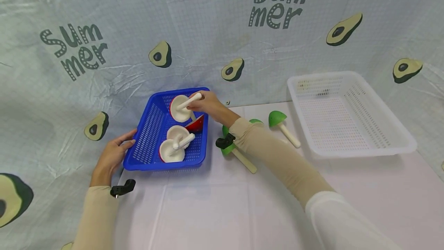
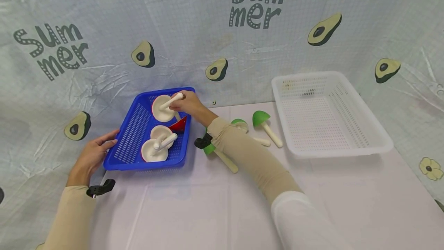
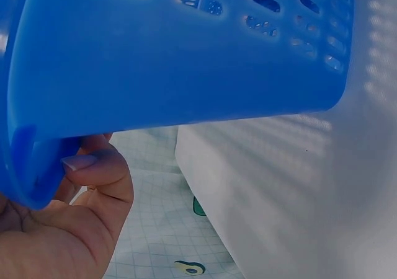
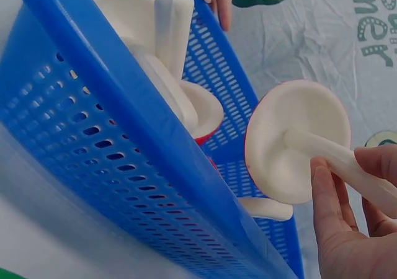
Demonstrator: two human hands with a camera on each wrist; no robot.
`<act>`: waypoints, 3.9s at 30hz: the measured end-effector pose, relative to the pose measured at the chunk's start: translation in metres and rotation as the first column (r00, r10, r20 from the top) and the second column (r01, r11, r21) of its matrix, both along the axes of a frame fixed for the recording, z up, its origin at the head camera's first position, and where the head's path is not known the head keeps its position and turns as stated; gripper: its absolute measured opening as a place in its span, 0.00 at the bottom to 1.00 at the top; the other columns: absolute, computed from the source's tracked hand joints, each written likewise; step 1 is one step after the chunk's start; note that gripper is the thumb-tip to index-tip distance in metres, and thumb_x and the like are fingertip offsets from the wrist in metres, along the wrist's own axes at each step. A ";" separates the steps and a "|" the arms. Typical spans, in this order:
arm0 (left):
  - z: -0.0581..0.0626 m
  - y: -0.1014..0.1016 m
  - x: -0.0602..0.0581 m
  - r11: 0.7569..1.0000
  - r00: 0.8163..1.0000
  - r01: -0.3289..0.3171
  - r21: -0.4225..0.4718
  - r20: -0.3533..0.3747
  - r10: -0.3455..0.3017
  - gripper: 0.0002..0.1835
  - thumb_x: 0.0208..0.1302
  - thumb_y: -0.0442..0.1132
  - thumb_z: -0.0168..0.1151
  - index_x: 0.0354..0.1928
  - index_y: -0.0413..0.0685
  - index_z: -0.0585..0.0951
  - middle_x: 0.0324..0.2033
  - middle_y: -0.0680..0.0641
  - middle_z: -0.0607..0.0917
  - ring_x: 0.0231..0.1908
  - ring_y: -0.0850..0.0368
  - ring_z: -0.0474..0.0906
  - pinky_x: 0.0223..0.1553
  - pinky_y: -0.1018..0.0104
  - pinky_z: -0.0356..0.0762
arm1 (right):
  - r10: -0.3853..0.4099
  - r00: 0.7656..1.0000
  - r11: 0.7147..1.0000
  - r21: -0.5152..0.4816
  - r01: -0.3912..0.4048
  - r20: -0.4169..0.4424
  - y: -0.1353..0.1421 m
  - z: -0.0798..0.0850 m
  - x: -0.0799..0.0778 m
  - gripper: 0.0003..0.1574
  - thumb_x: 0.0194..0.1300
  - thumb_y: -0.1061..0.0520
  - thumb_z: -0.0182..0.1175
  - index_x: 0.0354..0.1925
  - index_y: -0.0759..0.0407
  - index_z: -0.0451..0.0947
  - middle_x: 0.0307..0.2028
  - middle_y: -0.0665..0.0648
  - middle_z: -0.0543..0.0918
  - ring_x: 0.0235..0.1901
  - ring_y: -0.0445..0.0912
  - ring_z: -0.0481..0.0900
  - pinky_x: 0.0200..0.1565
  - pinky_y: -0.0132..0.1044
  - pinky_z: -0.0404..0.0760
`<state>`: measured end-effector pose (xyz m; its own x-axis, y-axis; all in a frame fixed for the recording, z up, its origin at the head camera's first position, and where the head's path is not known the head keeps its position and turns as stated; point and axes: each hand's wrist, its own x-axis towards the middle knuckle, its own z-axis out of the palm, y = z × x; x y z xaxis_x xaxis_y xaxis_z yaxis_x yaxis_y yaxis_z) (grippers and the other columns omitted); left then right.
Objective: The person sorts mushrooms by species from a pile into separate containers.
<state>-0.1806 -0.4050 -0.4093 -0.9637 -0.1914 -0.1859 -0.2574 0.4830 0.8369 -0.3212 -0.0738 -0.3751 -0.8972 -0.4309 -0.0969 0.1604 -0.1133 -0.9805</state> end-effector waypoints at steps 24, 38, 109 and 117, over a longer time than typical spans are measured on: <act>-0.001 0.000 0.000 1.000 1.000 -0.006 0.008 0.006 0.006 0.29 0.80 0.45 0.50 0.78 0.52 0.61 0.72 0.38 0.63 0.50 0.65 0.72 0.43 0.79 0.77 | 0.199 0.976 0.962 0.205 -0.179 -0.084 -0.017 -0.007 0.005 0.35 0.72 0.57 0.62 0.73 0.59 0.66 0.66 0.61 0.76 0.64 0.52 0.77 0.65 0.46 0.75; -0.001 0.000 0.002 1.000 1.000 0.005 0.005 -0.018 -0.005 0.29 0.80 0.44 0.49 0.78 0.49 0.61 0.69 0.39 0.64 0.47 0.66 0.72 0.41 0.78 0.78 | 0.286 0.956 0.926 0.277 -0.257 -0.068 0.018 0.006 0.009 0.25 0.72 0.52 0.64 0.62 0.60 0.77 0.61 0.62 0.80 0.56 0.50 0.83 0.60 0.41 0.80; 0.055 0.192 0.024 0.959 0.923 0.283 -0.005 -0.272 -0.274 0.26 0.73 0.43 0.62 0.70 0.48 0.74 0.52 0.41 0.82 0.51 0.40 0.84 0.45 0.68 0.85 | -0.254 0.915 0.838 0.402 0.369 -0.312 0.397 -0.006 0.157 0.20 0.79 0.50 0.53 0.64 0.52 0.75 0.46 0.35 0.85 0.46 0.31 0.84 0.47 0.23 0.81; 0.050 0.215 0.030 0.922 0.875 0.386 0.027 -0.327 -0.357 0.25 0.72 0.35 0.61 0.69 0.42 0.75 0.51 0.38 0.83 0.48 0.40 0.84 0.46 0.72 0.83 | -0.423 0.871 0.774 0.401 0.491 -0.250 0.432 -0.012 0.169 0.12 0.76 0.50 0.57 0.55 0.39 0.78 0.40 0.31 0.85 0.41 0.27 0.83 0.42 0.20 0.81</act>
<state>-0.1505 -0.1901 -0.3590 -0.9715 0.1956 0.1342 0.2055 0.4118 0.8878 -0.1521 0.3581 -0.3872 -0.9952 0.0918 -0.0340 0.0608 0.3075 -0.9496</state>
